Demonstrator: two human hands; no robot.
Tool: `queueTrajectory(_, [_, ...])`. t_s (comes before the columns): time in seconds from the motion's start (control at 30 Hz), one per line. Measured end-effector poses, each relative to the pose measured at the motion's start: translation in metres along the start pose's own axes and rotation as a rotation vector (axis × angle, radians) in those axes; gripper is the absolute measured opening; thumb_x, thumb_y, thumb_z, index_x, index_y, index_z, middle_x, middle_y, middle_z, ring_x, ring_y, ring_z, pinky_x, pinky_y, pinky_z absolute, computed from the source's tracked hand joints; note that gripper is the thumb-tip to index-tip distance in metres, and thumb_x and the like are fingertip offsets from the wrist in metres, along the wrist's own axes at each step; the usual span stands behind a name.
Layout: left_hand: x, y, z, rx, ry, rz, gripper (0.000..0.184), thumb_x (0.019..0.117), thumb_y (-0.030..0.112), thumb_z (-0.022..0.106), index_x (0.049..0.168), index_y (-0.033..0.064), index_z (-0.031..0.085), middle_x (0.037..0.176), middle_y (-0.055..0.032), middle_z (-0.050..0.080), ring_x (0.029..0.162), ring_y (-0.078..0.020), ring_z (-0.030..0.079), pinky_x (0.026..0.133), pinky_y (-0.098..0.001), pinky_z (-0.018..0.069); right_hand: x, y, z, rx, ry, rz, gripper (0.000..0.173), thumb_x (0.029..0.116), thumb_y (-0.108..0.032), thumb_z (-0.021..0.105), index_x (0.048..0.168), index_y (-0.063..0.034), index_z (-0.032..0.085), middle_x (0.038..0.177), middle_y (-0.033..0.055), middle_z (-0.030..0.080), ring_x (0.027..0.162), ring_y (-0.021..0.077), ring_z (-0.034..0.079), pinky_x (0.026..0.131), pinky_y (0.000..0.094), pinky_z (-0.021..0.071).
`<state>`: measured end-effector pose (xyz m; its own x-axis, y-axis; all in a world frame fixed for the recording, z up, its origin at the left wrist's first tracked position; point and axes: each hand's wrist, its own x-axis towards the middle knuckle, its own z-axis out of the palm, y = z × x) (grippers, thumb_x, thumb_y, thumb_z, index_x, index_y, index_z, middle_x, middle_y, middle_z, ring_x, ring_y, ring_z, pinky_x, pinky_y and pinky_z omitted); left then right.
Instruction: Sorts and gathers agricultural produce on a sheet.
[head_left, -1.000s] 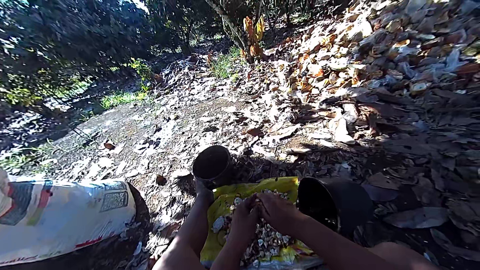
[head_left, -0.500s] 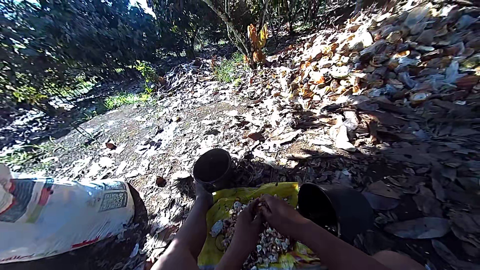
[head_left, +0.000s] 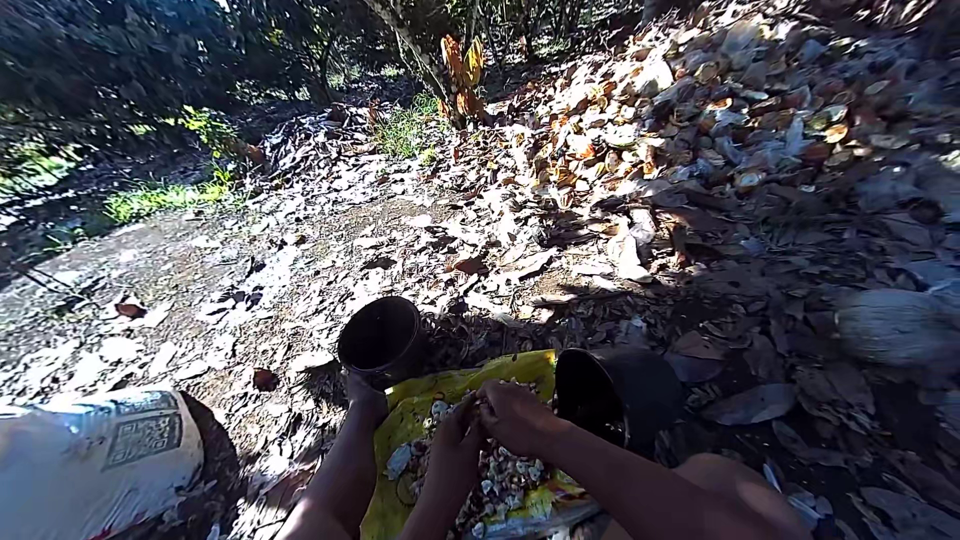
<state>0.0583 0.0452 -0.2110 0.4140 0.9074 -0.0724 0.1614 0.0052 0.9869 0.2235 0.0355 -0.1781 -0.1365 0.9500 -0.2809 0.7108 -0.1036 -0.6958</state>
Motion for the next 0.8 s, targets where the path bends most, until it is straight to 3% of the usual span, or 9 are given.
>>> queueTrajectory(0.27, [-0.001, 0.0, 0.003, 0.037, 0.023, -0.029, 0.039, 0.1017, 0.005, 0.053, 0.141, 0.0024, 0.057, 0.11, -0.0107, 0.072, 0.082, -0.0187, 0.072, 0.073, -0.0356, 0.0632, 0.002, 0.004, 0.004, 0.021, 0.022, 0.001, 0.033, 0.1025, -0.025, 0.049, 0.129, -0.0075, 0.058, 0.109, 0.0133, 0.069, 0.105, 0.0289, 0.068, 0.09, 0.0515, 0.0559])
queueTrajectory(0.57, [0.0, 0.004, -0.002, 0.041, 0.09, -0.012, 0.038, 0.1011, 0.004, 0.053, 0.139, 0.0024, 0.059, 0.104, -0.0108, 0.071, 0.079, -0.0189, 0.071, 0.07, -0.0351, 0.0631, 0.003, 0.003, 0.004, 0.098, 0.05, -0.048, 0.034, 0.1062, -0.022, 0.045, 0.135, -0.0088, 0.057, 0.118, 0.0146, 0.069, 0.113, 0.0284, 0.067, 0.097, 0.0506, 0.0541])
queueTrajectory(0.8, [0.002, 0.004, -0.009, 0.067, 0.098, 0.041, 0.041, 0.0962, 0.001, 0.058, 0.137, 0.004, 0.062, 0.112, -0.0107, 0.071, 0.085, -0.0194, 0.071, 0.072, -0.0349, 0.0628, 0.005, 0.008, 0.002, 0.254, 0.113, -0.116, 0.03, 0.1024, -0.016, 0.047, 0.127, -0.0054, 0.062, 0.102, 0.0136, 0.069, 0.093, 0.0248, 0.068, 0.083, 0.0454, 0.0561])
